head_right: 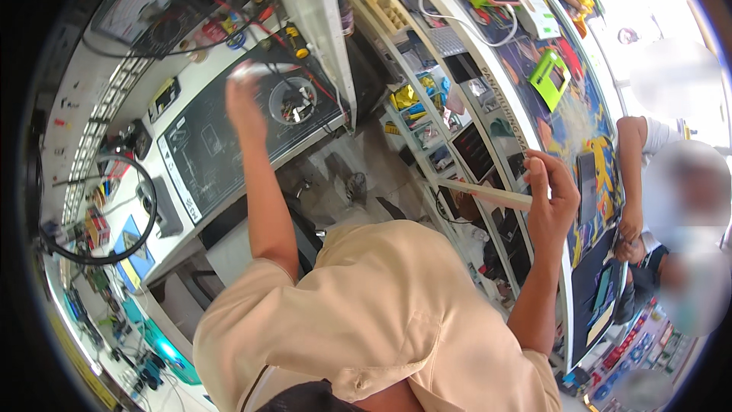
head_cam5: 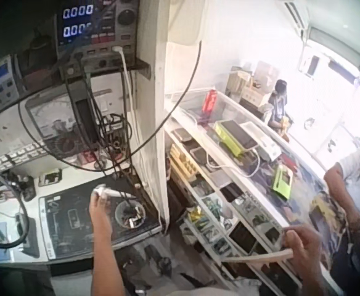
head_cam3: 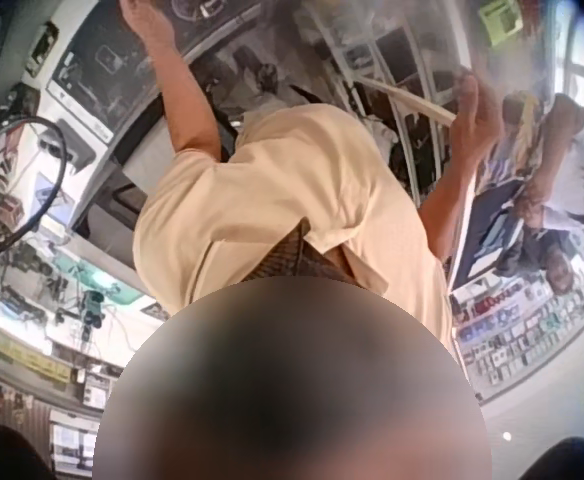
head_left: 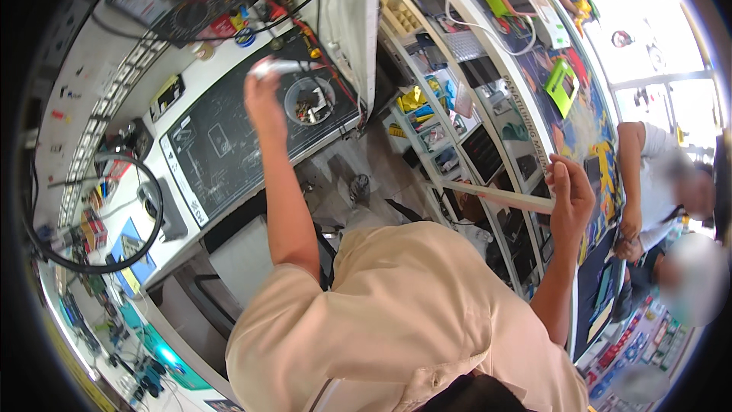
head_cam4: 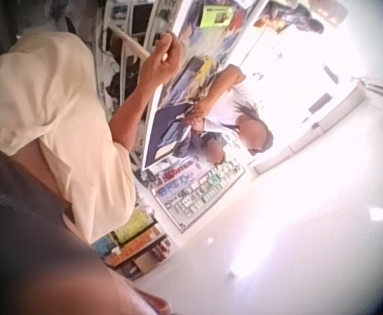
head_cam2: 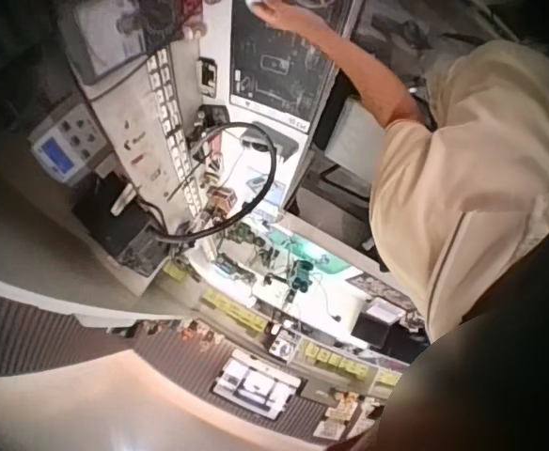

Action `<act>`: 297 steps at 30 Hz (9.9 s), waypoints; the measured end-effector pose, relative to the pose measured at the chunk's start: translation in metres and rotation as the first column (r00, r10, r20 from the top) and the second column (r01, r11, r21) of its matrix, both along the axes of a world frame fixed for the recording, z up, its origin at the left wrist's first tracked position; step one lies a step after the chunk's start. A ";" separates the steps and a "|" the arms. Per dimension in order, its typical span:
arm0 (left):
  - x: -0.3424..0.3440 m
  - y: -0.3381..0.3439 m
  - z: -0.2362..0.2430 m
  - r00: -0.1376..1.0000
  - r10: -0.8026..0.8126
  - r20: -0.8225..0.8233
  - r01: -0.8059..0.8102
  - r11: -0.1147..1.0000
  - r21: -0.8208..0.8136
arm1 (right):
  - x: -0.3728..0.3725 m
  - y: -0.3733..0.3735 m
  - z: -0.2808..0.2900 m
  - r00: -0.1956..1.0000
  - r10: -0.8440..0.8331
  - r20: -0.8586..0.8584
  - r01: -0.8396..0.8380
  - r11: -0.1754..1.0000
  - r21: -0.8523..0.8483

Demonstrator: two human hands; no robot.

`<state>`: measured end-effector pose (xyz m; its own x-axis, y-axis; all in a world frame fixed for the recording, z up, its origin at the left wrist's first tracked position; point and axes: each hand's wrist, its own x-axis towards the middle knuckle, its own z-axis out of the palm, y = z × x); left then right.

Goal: The person cleans a workbench with a brush, then receives a smartphone from a customer. They remove the phone's back cover, apply adhesive along the frame, and reattach the back cover. The person handles the phone and adhesive tube throughout the process.

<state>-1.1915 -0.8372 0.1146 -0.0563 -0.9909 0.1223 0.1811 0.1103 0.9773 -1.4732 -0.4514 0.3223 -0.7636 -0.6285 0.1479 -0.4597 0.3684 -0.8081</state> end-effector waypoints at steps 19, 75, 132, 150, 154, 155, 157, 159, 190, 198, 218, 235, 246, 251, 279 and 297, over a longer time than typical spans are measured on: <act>-0.199 0.321 0.182 0.447 -0.890 0.090 0.874 0.413 -0.256 | 0.018 0.096 -0.013 0.981 0.108 0.162 -0.076 0.978 -0.193; -0.376 0.463 0.203 0.095 -0.955 -0.280 0.983 0.135 -0.127 | -0.062 0.308 0.011 0.691 -0.126 0.712 0.441 0.854 -0.277; -0.177 0.327 0.080 0.882 -0.282 0.377 0.313 0.949 -0.024 | -0.145 0.281 -0.037 0.912 -0.111 -0.396 0.192 0.966 0.172; -0.320 0.282 0.135 0.586 -0.795 0.153 0.780 0.502 -0.374 | -0.176 0.182 -0.039 0.944 -0.120 -0.306 0.234 0.899 0.370; -0.343 0.261 0.138 0.493 -0.862 0.119 0.824 0.419 -0.381 | -0.173 0.172 -0.030 0.944 -0.160 -0.288 0.271 0.873 0.404; -0.346 0.259 0.138 0.469 -0.875 0.119 0.839 0.399 -0.369 | -0.173 0.170 -0.029 0.944 -0.168 -0.285 0.279 0.867 0.412; -0.351 0.258 0.138 0.436 -0.897 0.076 0.866 0.395 -0.305 | -0.171 0.169 -0.029 0.945 -0.173 -0.279 0.279 0.870 0.405; -0.357 0.261 0.137 0.434 -0.901 0.022 0.885 0.422 -0.197 | -0.168 0.170 -0.031 0.941 -0.176 -0.290 0.288 0.867 0.408; -0.391 0.333 0.146 0.302 -0.857 -0.417 0.953 0.276 0.122 | -0.160 0.187 -0.022 0.934 -0.144 -0.328 0.281 0.862 0.422; -0.388 0.347 0.147 0.330 -0.866 -0.376 0.943 0.283 0.176 | -0.189 0.189 -0.026 0.972 -0.223 0.078 0.186 0.925 0.331; -0.445 0.429 0.166 0.325 -0.676 -0.662 0.930 0.099 0.355 | -0.162 0.165 -0.013 0.882 -0.188 -0.433 0.253 0.963 0.096; -0.445 0.429 0.172 0.273 -0.641 -0.717 0.958 0.111 0.265 | -0.172 0.177 -0.017 0.962 -0.196 0.191 0.215 0.973 -0.084; -0.444 0.432 0.168 0.252 -0.721 -0.646 0.961 0.105 0.257 | -0.172 0.179 -0.027 0.928 -0.158 0.337 0.238 0.948 -0.210; -0.445 0.432 0.165 0.229 -0.807 -0.544 0.969 0.136 0.205 | -0.174 0.183 -0.028 0.901 -0.100 0.423 0.221 0.944 -0.247; -0.431 0.409 0.166 -0.143 -0.892 -0.428 0.989 -0.150 -0.017 | -0.164 0.215 -0.033 0.854 0.106 0.510 0.196 0.841 -0.504; -0.429 0.411 0.165 -0.092 -0.978 -0.186 0.990 -0.070 -0.122 | -0.162 0.218 -0.035 0.857 0.110 0.504 0.212 0.816 -0.539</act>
